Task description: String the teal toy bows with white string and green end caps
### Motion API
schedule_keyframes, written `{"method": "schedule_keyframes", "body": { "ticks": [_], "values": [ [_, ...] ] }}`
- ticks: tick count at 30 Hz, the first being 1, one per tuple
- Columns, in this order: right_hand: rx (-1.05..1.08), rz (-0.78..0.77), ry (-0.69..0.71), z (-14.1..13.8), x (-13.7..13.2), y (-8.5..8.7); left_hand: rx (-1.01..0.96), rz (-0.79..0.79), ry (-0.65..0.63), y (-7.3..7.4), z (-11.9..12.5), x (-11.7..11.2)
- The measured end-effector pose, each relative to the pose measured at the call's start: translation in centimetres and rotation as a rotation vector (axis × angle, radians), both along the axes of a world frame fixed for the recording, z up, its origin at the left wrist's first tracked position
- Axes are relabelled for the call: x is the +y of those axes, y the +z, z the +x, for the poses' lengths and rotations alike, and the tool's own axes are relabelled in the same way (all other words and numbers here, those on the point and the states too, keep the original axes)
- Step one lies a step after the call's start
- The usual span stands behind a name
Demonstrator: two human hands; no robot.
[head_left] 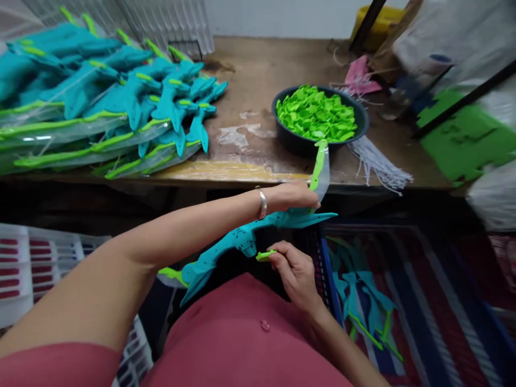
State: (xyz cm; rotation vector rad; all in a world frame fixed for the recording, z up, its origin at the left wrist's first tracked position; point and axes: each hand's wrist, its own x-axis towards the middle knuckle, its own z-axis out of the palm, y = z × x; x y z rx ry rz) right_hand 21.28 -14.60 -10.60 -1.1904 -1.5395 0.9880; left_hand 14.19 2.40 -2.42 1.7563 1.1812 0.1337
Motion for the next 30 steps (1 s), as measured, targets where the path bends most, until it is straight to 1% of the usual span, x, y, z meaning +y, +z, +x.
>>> {"method": "schedule_keyframes", "body": {
  "ticks": [3,6,9,11,13,15,17,19,21,24,26,30],
  "values": [
    [0.003,-0.059,0.023,-0.9,-0.2,-1.2,0.086,-0.057,-0.086,-1.6,-0.3,-1.0],
    [0.046,-0.235,0.016,-2.1,0.0,-2.8,0.113,-0.059,-0.173,-4.2,-1.3,-1.7],
    [0.101,-0.394,0.035,-3.1,0.1,-4.4,0.114,-0.004,-0.218,-6.8,-3.5,-2.3],
    [0.122,-0.443,0.035,-3.4,0.1,-5.1,0.109,0.056,-0.195,-7.8,-6.0,-2.9],
    [0.145,-0.491,0.029,-3.5,0.2,-5.6,0.098,0.099,-0.154,-8.2,-9.3,-3.6],
    [0.166,-0.533,0.024,-3.5,0.3,-5.8,0.076,0.104,-0.1,-8.1,-12.8,-4.7],
    [0.18,-0.565,0.026,-3.5,0.4,-5.9,0.03,0.059,-0.007,-8.1,-15.9,-6.3],
    [0.187,-0.589,0.031,-3.6,0.5,-5.9,0.021,0.016,-0.002,-8.5,-18.1,-8.2],
    [0.187,-0.605,0.038,-3.8,0.6,-5.9,0.035,0.003,-0.012,-9.1,-19.1,-10.2],
    [0.17,-0.609,0.049,-4.1,0.8,-5.5,0.073,0.011,0.028,-9.8,-19.0,-12.2],
    [0.147,-0.587,0.055,-4.2,0.8,-5.1,0.097,-0.021,0.032,-9.8,-18.7,-12.6],
    [0.102,-0.515,0.088,-4.0,0.5,-3.9,0.108,-0.208,-0.022,-9.1,-18.6,-11.7]
  ]
}}
